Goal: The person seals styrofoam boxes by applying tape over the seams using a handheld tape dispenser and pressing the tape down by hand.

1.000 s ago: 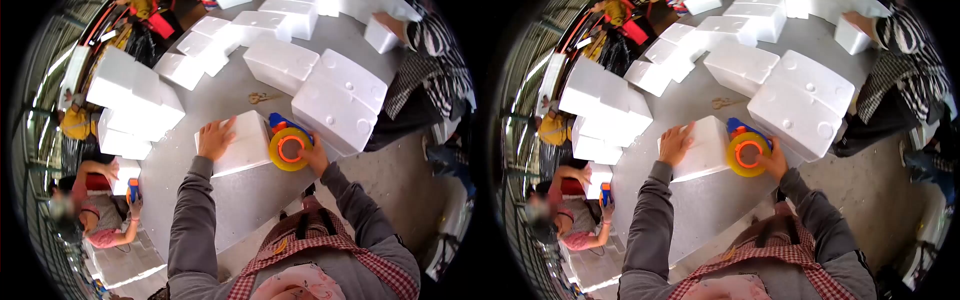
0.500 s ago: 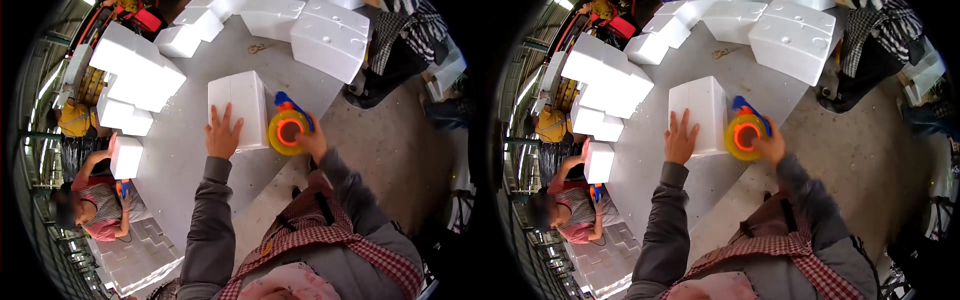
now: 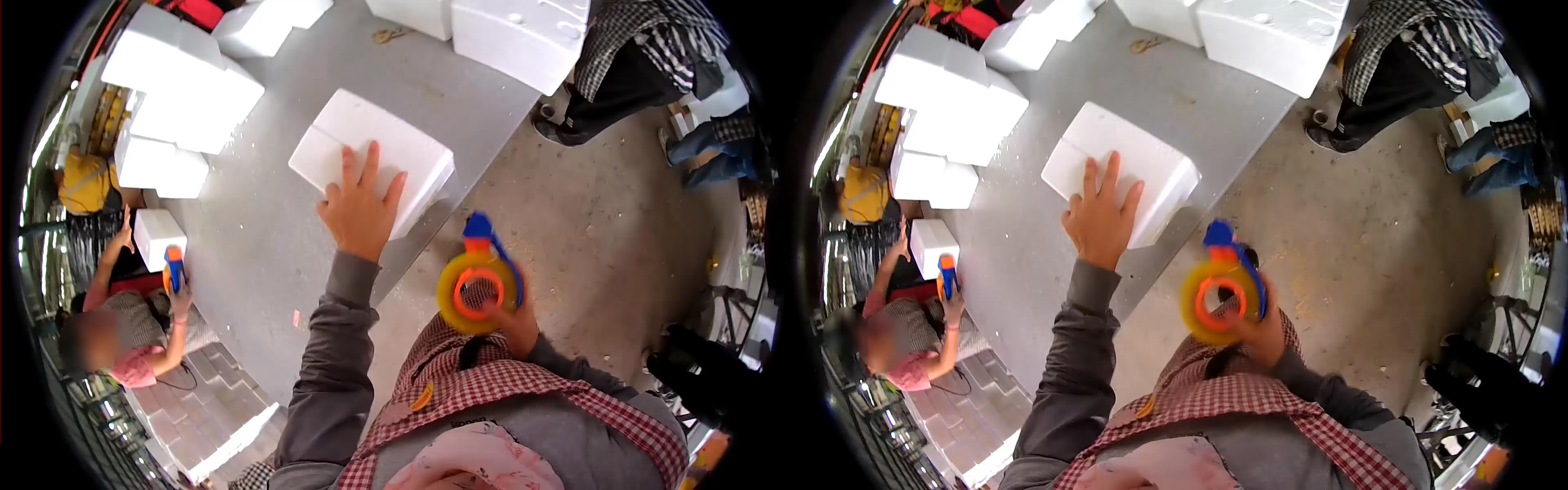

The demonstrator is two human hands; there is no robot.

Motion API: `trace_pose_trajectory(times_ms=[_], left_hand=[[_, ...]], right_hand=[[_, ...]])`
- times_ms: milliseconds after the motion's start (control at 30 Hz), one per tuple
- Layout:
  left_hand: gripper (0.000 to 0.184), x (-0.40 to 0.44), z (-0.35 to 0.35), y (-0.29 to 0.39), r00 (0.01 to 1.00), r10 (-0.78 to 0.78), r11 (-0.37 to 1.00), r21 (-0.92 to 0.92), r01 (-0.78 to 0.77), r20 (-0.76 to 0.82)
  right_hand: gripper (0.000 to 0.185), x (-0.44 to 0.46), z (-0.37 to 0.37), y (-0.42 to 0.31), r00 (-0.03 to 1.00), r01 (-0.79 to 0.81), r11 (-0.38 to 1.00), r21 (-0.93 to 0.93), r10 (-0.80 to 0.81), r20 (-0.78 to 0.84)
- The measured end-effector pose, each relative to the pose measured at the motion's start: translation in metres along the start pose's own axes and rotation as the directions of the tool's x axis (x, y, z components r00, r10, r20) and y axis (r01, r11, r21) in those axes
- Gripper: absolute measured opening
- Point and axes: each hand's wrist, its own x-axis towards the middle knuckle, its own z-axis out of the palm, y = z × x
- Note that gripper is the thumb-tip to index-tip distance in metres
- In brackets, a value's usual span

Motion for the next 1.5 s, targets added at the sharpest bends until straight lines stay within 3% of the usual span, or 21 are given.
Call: trace_pose_trajectory(times_ms=[100,133,200,300,333,400,433,467,500,533,567,633,867,900,967,1033,1100,1133,1200,1367,1500], left_hand=[[0.051,0.003,-0.004,0.005,0.997,-0.044,0.999,-0.008,0.044,0.057],[0.051,0.005,-0.004,0.006,0.996,-0.053,0.999,-0.002,0.054,0.071],[0.051,0.003,-0.008,0.009,0.997,-0.065,0.998,0.023,0.064,0.046],[0.049,0.006,-0.008,0.01,0.99,-0.077,0.996,0.051,0.072,0.115],[0.049,0.002,-0.001,0.006,0.992,-0.075,0.996,0.054,0.07,0.1],[0.049,-0.003,0.012,-0.026,0.998,-0.003,0.948,-0.318,-0.015,-0.056],[0.047,-0.006,-0.005,-0.038,0.988,-0.147,0.823,-0.549,0.147,0.046],[0.045,-0.019,-0.031,-0.043,0.919,-0.368,0.552,-0.762,0.34,0.143],[0.037,-0.042,-0.029,-0.059,0.848,-0.516,0.455,-0.801,0.389,0.119],[0.028,-0.07,-0.015,-0.073,0.799,-0.534,0.37,-0.774,0.514,0.275],[0.037,-0.071,-0.05,-0.052,0.651,-0.389,-0.056,-0.722,0.689,0.652],[0.053,-0.082,-0.055,-0.03,0.609,0.083,-0.519,-0.488,0.702,0.789],[0.02,-0.033,-0.04,-0.025,0.609,0.336,-0.73,-0.209,0.65,0.719],[0.02,-0.025,-0.03,-0.035,0.608,0.35,-0.722,-0.208,0.66,0.713],[0.018,0.0,0.008,-0.064,0.86,0.131,-0.297,-0.808,0.509,0.494],[0.016,0.058,0.042,-0.116,0.943,-0.068,-0.034,-0.945,0.325,0.327],[0.016,0.123,0.086,-0.179,0.914,-0.089,0.341,-0.85,0.402,0.396],[0.016,0.119,0.121,-0.178,0.914,-0.082,0.332,-0.853,0.402,0.398],[0.019,0.104,0.197,-0.174,0.768,0.26,0.743,-0.629,0.228,0.585],[0.017,0.11,0.196,-0.166,0.741,-0.075,0.755,-0.447,0.48,0.668],[0.035,0.123,0.148,-0.169,0.956,0.138,0.356,-0.914,0.196,0.259]], right_hand=[[0.079,-0.023,0.006,0.011,0.914,0.114,0.957,-0.268,0.005,0.407],[0.077,-0.011,0.023,0.01,0.871,0.032,0.971,-0.238,0.09,0.483],[0.072,0.042,0.065,0.009,0.835,0.124,0.921,-0.37,0.105,0.541],[0.063,0.112,0.111,0.037,0.676,0.597,0.682,-0.422,-0.143,0.723],[0.06,0.107,0.112,0.035,0.604,0.621,0.695,-0.361,-0.132,0.786],[0.058,0.083,0.103,0.007,0.553,0.609,0.707,-0.361,-0.051,0.832],[0.058,0.071,0.092,-0.022,0.576,0.58,0.696,-0.425,0.019,0.817],[0.059,0.069,0.073,-0.051,0.56,0.618,0.684,-0.388,-0.036,0.828],[0.059,0.065,0.055,-0.068,0.617,0.657,0.647,-0.387,-0.167,0.769],[0.061,0.065,0.04,-0.081,0.602,0.763,0.479,-0.435,-0.278,0.749],[0.063,0.066,0.027,-0.09,0.663,0.731,0.442,-0.52,-0.279,0.695],[0.066,0.071,0.017,-0.097,0.653,0.748,0.39,-0.538,-0.285,0.701],[0.072,0.089,0.043,-0.102,0.507,0.856,0.13,-0.5,-0.397,0.765],[0.071,0.09,0.053,-0.105,0.535,0.838,0.137,-0.528,-0.39,0.749],[0.07,0.088,0.075,-0.116,0.567,0.815,0.137,-0.564,-0.392,0.724],[0.074,0.084,0.1,-0.125,0.663,0.677,0.093,-0.731,-0.508,0.55],[0.071,0.084,0.106,-0.124,0.697,0.6,0.07,-0.797,-0.535,0.478],[0.069,0.083,0.108,-0.125,0.741,0.556,0.01,-0.831,-0.459,0.49],[0.061,0.084,0.115,-0.123,0.849,0.454,0.031,-0.891,-0.32,0.422],[0.058,0.101,0.129,-0.14,0.837,0.469,0.028,-0.883,-0.334,0.434],[0.062,0.128,0.112,-0.15,0.849,0.484,-0.009,-0.875,-0.236,0.473]])
